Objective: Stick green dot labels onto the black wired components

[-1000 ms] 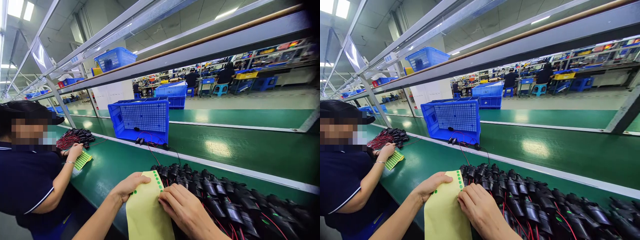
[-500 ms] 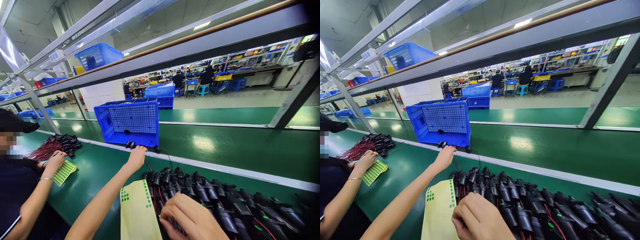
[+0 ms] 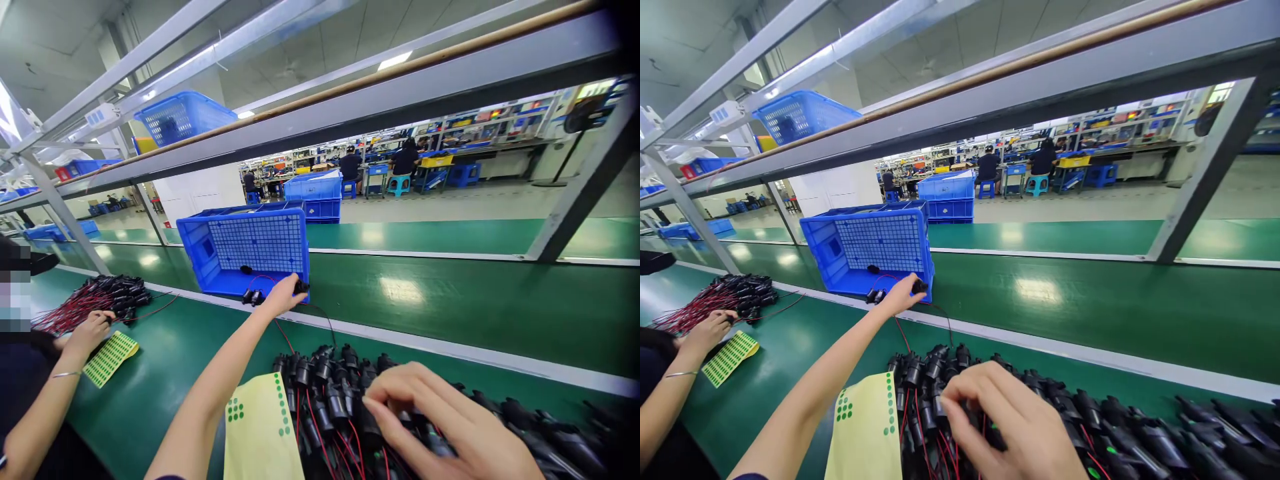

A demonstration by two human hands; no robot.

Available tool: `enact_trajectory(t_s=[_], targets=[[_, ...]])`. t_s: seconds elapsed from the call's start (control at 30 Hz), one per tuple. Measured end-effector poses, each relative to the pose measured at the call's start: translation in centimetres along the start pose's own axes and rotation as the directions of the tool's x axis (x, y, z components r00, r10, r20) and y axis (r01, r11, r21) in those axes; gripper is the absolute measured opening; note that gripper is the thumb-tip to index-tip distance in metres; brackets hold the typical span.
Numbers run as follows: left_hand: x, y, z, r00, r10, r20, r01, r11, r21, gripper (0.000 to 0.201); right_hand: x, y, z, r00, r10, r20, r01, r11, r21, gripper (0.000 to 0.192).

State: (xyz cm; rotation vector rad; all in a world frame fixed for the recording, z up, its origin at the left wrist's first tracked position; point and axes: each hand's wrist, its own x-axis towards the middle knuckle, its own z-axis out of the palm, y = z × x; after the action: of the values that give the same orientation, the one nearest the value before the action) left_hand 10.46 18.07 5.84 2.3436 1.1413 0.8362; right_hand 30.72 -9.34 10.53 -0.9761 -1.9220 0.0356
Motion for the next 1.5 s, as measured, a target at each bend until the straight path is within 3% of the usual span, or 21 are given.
enact_trajectory(t_s=[0.1,0.17,0.27,0.33,0.4,0.47,0.5,0.57,0.6,0.63,0.73,0.87,0.97,1.17,1.27,1.37,1.5], targets=[[-0.4,3.4,-3.8,0.970,-0.080,-0.228,0.028,0.975,-0.219,0.030,0.2,0.1,-0.5,0.995,0.101,-0.026,-0.099,0.993,0.058,0.012],[-1.2,6.4,-6.8,0.941,-0.121,-0.314,-0.006,0.927,-0.375,0.028,0.3,0.1,-0.7,0.987,0.157,-0.019,-0.153,0.981,0.118,0.015],[-4.0,11.5,-10.8,0.925,-0.155,-0.348,-0.077,0.818,-0.570,0.027,0.4,-0.1,-0.8,0.953,0.295,0.065,-0.302,0.921,0.245,0.021],[-7.1,14.6,-12.4,0.938,-0.163,-0.306,-0.089,0.739,-0.667,0.033,0.5,-0.4,-0.8,0.906,0.401,0.135,-0.422,0.839,0.344,0.029],[-10.9,16.9,-12.6,0.963,-0.172,-0.207,-0.039,0.674,-0.738,0.036,0.7,-0.8,-0.7,0.860,0.471,0.194,-0.506,0.743,0.437,0.037],[-14.7,18.2,-11.4,0.975,-0.200,-0.096,0.045,0.601,-0.798,0.039,0.8,-1.2,-0.6,0.831,0.498,0.248,-0.551,0.670,0.497,0.041],[-16.4,18.5,-10.5,0.975,-0.220,-0.028,0.096,0.531,-0.842,0.041,0.9,-1.3,-0.6,0.823,0.499,0.270,-0.562,0.650,0.511,0.043],[-19.5,18.7,-8.4,0.960,-0.228,0.161,0.221,0.273,-0.936,0.046,0.9,-1.6,-0.5,0.822,0.482,0.303,-0.566,0.642,0.516,0.044],[-20.7,18.7,-7.4,0.955,-0.203,0.217,0.258,0.204,-0.944,0.047,0.8,-1.6,-0.5,0.826,0.464,0.320,-0.563,0.648,0.514,0.045],[-21.8,18.7,-6.4,0.955,-0.171,0.243,0.275,0.192,-0.942,0.046,0.8,-1.6,-0.5,0.831,0.446,0.332,-0.556,0.655,0.511,0.046],[-24.2,18.7,-4.2,0.961,-0.143,0.237,0.274,0.377,-0.885,0.040,0.5,-1.6,-0.5,0.838,0.402,0.368,-0.544,0.669,0.507,0.046],[-25.5,18.6,-2.1,0.954,-0.287,0.088,0.252,0.605,-0.756,0.041,0.0,-1.9,-0.3,0.821,0.398,0.409,-0.564,0.675,0.476,0.045],[-25.8,18.5,-1.2,0.945,-0.326,-0.001,0.244,0.710,-0.660,0.040,-0.2,-2.6,0.0,0.818,0.421,0.392,-0.572,0.665,0.480,0.043],[-26.3,19.1,-0.8,0.952,-0.292,0.086,0.282,0.740,-0.611,0.039,-0.7,-3.1,0.2,0.822,0.342,0.455,-0.541,0.717,0.439,0.033],[-26.4,19.2,-0.2,0.960,-0.280,0.015,0.237,0.783,-0.575,0.032,-1.0,-3.1,0.8,0.866,0.251,0.433,-0.455,0.756,0.471,0.025],[-26.4,19.2,0.7,0.968,-0.249,-0.021,0.189,0.784,-0.591,0.036,-1.3,-3.3,1.4,0.901,0.151,0.406,-0.356,0.792,0.496,0.019],[-26.5,18.8,1.6,0.970,-0.243,-0.031,0.178,0.786,-0.592,0.046,-1.7,-3.8,1.9,0.922,0.124,0.367,-0.299,0.829,0.472,0.019]])
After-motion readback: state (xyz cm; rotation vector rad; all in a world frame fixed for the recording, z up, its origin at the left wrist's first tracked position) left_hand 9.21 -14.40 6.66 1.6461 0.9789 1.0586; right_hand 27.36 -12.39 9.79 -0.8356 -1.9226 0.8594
